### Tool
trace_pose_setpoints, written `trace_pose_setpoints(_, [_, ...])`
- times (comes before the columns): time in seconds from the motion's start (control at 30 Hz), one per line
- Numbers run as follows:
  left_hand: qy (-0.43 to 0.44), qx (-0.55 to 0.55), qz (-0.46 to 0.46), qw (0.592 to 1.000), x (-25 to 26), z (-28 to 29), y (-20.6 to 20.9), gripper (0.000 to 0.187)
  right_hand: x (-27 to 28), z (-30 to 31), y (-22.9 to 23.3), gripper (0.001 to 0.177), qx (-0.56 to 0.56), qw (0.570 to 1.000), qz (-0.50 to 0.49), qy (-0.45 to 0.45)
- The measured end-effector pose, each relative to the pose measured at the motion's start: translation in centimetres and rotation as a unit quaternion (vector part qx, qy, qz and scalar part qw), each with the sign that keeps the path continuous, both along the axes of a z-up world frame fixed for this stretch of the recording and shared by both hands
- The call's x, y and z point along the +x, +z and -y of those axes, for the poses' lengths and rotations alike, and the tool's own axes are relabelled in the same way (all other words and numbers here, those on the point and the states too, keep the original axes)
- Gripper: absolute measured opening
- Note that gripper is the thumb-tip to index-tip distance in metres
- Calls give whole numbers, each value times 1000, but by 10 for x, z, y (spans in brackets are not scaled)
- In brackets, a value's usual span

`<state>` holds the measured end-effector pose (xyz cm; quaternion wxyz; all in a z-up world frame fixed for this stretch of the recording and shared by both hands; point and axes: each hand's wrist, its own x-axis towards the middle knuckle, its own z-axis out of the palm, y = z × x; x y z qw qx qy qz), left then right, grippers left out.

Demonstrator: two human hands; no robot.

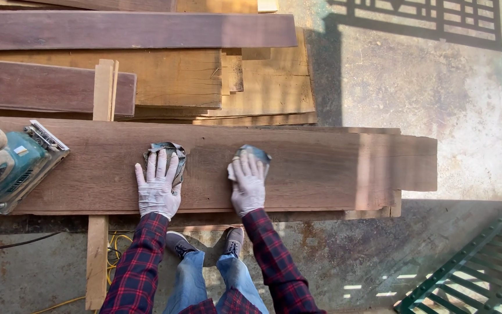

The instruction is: The person sands long wooden planks laid across supports, first using an electric orbital sander along the plank surface, then sanding by hand with folded sandpaper, rubbing both hands along the wood. They continue alternating hand sanding over the plank surface and finally handle the sandpaper sheets.

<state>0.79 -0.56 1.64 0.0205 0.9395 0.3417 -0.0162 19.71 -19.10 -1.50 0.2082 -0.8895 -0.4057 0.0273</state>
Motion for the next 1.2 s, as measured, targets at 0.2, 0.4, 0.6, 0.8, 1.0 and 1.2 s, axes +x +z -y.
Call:
trace_pose_setpoints(0.2, [-8,6,2,1000,-2,-3,-6,86,35,25,11,70,14,995,-35,97])
trace_pose_setpoints(0.4, [-3,3,-5,1000,0,-2,2,88,118,133,-27,50,36,986,40,-159])
trace_pose_setpoints(0.6, [-3,7,8,1000,-4,0,-10,86,-50,36,13,68,-9,999,-28,29])
trace_pose_setpoints(0.8, [-12,15,8,1000,-3,-1,-10,85,47,132,-21,63,-42,999,12,-15])
trace_pose_setpoints(1.0, [-5,10,-3,1000,-2,1,-3,87,68,165,-36,49,60,972,26,-226])
trace_pose_setpoints(1.2, [-5,12,-6,1000,-3,0,-3,89,-36,92,17,65,43,997,-60,19])
